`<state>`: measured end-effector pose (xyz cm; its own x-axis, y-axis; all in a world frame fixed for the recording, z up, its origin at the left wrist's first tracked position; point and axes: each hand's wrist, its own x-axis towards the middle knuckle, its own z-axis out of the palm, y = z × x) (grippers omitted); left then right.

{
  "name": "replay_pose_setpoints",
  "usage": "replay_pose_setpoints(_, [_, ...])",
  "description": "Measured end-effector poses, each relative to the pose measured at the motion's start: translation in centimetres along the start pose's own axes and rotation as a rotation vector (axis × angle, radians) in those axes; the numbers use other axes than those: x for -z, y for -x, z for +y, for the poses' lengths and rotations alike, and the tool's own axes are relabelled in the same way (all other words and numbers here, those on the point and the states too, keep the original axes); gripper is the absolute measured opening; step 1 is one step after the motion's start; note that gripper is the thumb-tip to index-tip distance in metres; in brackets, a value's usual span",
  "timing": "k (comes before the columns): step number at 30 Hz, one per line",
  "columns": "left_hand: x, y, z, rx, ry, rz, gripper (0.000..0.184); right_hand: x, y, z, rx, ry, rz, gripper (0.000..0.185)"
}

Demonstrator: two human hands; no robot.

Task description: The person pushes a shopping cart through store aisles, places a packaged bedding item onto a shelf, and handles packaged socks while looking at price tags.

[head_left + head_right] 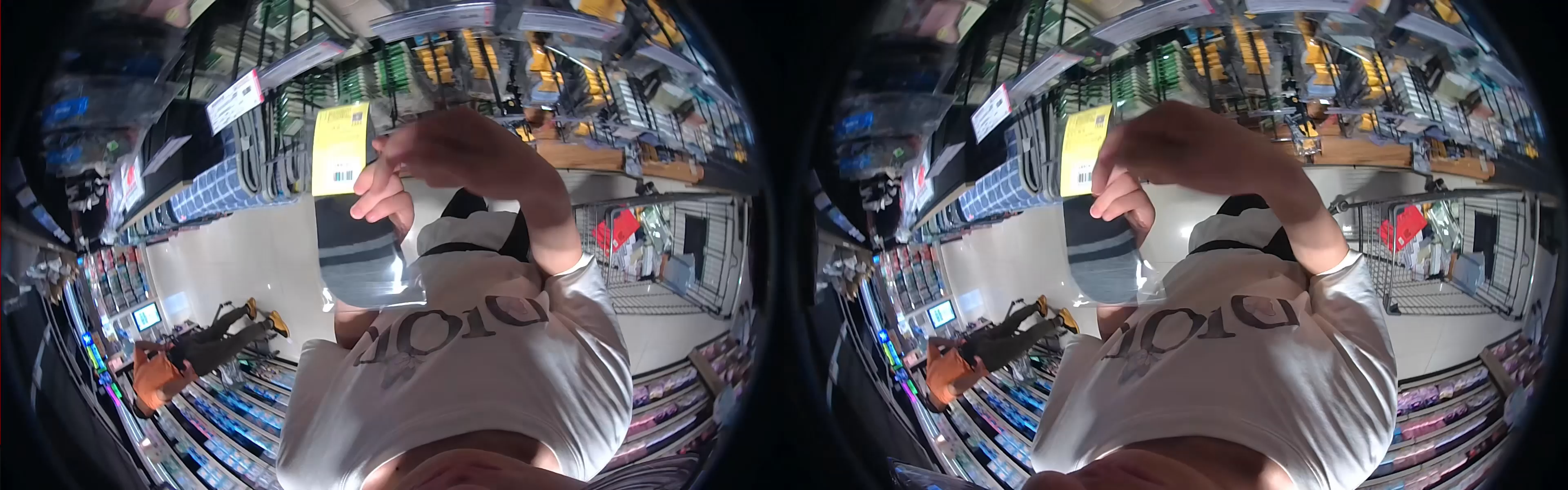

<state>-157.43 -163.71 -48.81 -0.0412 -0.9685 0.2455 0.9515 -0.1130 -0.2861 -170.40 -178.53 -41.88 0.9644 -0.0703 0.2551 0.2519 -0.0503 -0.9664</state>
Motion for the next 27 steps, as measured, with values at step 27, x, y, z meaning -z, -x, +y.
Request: replay_pose_setpoints(27, [-3.3, 1.0, 2.1, -0.040, -0.213, -0.176, 0.044, -9.5, -1.3, -1.7, 0.148, 0.820, 0.247, 0.041])
